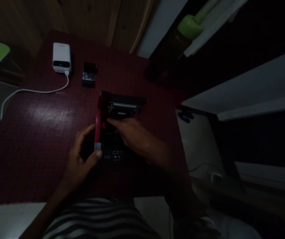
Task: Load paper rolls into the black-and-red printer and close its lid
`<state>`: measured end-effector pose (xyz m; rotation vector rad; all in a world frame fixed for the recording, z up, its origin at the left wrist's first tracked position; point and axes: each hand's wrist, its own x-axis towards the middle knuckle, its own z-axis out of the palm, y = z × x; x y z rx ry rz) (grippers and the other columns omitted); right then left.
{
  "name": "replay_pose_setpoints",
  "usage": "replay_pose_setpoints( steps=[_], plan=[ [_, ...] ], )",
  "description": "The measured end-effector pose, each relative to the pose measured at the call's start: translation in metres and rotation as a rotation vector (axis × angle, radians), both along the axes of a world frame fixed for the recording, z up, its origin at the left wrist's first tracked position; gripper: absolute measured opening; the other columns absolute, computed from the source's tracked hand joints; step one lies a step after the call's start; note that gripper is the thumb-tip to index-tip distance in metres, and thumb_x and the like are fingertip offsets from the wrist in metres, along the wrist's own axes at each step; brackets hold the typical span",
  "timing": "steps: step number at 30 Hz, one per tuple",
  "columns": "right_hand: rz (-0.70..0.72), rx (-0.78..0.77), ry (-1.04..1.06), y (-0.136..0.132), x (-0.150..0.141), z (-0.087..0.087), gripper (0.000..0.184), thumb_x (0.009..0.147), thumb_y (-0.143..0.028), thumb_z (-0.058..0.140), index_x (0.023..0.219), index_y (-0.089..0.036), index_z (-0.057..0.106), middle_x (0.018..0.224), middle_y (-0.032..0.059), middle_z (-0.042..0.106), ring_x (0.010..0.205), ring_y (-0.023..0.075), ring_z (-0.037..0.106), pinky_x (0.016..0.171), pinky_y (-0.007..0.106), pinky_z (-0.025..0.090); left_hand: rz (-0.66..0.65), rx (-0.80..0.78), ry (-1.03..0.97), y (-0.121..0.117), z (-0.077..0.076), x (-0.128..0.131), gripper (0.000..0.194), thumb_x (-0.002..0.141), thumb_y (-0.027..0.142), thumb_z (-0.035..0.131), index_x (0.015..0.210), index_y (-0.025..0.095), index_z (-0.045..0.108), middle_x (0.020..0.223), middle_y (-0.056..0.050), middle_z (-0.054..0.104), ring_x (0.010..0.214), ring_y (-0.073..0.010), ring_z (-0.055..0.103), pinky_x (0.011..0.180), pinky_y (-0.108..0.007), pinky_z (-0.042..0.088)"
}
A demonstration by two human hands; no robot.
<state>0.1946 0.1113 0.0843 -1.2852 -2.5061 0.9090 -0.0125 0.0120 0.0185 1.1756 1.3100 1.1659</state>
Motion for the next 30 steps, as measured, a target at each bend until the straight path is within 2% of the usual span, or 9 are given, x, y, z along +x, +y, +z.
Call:
replay_pose_setpoints(
  steps=[4,6,10,14,17,20,24,27,30],
  plan=[
    [0.161,0.072,0.174,-0.014,0.024,0.008,0.061,0.099,0.002,0.050,0.150,-0.027,0.067,0.144,0.0063,0.076,0.131,0.0216,0.072,0.112,0.042,0.060,0.020,-0.067,-0.008,0.012,0.019,-0.005,0.059,0.102,0.053,0.073,0.155,0.029,0.064,0.156,-0.010,0.069,0.147,-0.0384,0.062,0.122,-0.056,0.052],
    [0.175,0.104,0.221,-0.024,0.030,0.015,0.051,0.103,-0.002,0.055,0.146,-0.024,0.069,0.139,0.0083,0.079,0.127,0.0221,0.073,0.111,0.044,0.061,0.069,-0.022,0.035,0.030,0.026,-0.005,0.056,0.104,0.056,0.071,0.154,0.031,0.065,0.156,-0.009,0.069,0.147,-0.0374,0.062,0.118,-0.054,0.055],
    [0.130,0.171,0.206,-0.041,0.029,0.018,0.021,0.109,-0.010,0.061,0.118,-0.020,0.078,0.111,0.0080,0.083,0.105,0.0216,0.074,0.098,0.040,0.063,0.121,0.238,0.028,0.077,0.037,0.004,0.057,0.104,0.067,0.068,0.148,0.031,0.071,0.153,-0.009,0.070,0.144,-0.0341,0.063,0.118,-0.050,0.052],
    [0.035,0.461,0.192,-0.057,0.020,0.001,0.023,0.109,-0.006,0.058,0.106,-0.017,0.078,0.105,0.0081,0.084,0.098,0.0211,0.074,0.089,0.036,0.063,0.141,0.252,0.049,0.099,0.047,0.015,0.048,0.108,0.067,0.060,0.122,0.026,0.081,0.124,-0.007,0.078,0.119,-0.0274,0.072,0.107,-0.044,0.056],
    [-0.104,0.753,0.147,-0.073,0.012,-0.011,0.019,0.106,-0.005,0.065,0.104,-0.016,0.081,0.113,0.0107,0.086,0.106,0.0242,0.076,0.090,0.037,0.064,0.183,0.229,0.030,0.086,0.048,0.017,0.022,0.103,0.047,0.074,0.100,0.026,0.080,0.127,-0.005,0.078,0.133,-0.0269,0.068,0.113,-0.042,0.054],
    [-0.213,0.925,0.092,-0.088,0.007,-0.017,0.016,0.106,-0.009,0.070,0.104,-0.019,0.082,0.123,0.0106,0.087,0.117,0.0256,0.077,0.097,0.039,0.064,0.170,0.156,-0.006,0.058,0.041,0.014,0.015,0.093,0.034,0.084,0.105,0.028,0.080,0.152,-0.004,0.069,0.150,-0.0295,0.059,0.122,-0.042,0.049],
    [-0.277,0.857,0.125,-0.096,0.006,-0.023,0.014,0.106,-0.012,0.072,0.108,-0.020,0.083,0.141,0.0162,0.081,0.141,0.0290,0.072,0.111,0.045,0.063,0.165,-0.079,-0.086,0.028,0.029,0.014,0.065,0.090,0.036,0.083,0.152,0.034,0.065,0.166,-0.006,0.061,0.157,-0.0336,0.054,0.126,-0.049,0.049],
    [-0.268,0.786,0.169,-0.096,0.007,-0.026,0.017,0.106,-0.010,0.070,0.109,-0.019,0.084,0.132,0.0151,0.085,0.131,0.0275,0.078,0.110,0.044,0.065,0.135,-0.213,-0.165,0.020,0.029,0.018,0.069,0.091,0.042,0.082,0.157,0.030,0.063,0.162,-0.009,0.065,0.151,-0.0369,0.060,0.123,-0.052,0.052],
    [-0.256,0.750,0.136,-0.096,0.008,-0.026,0.021,0.107,-0.011,0.067,0.114,-0.020,0.085,0.134,0.0129,0.084,0.131,0.0268,0.079,0.109,0.043,0.065,0.131,-0.226,-0.180,0.019,0.036,0.022,0.066,0.092,0.041,0.081,0.155,0.028,0.065,0.156,-0.009,0.070,0.147,-0.0372,0.064,0.122,-0.052,0.054]
  ],
)
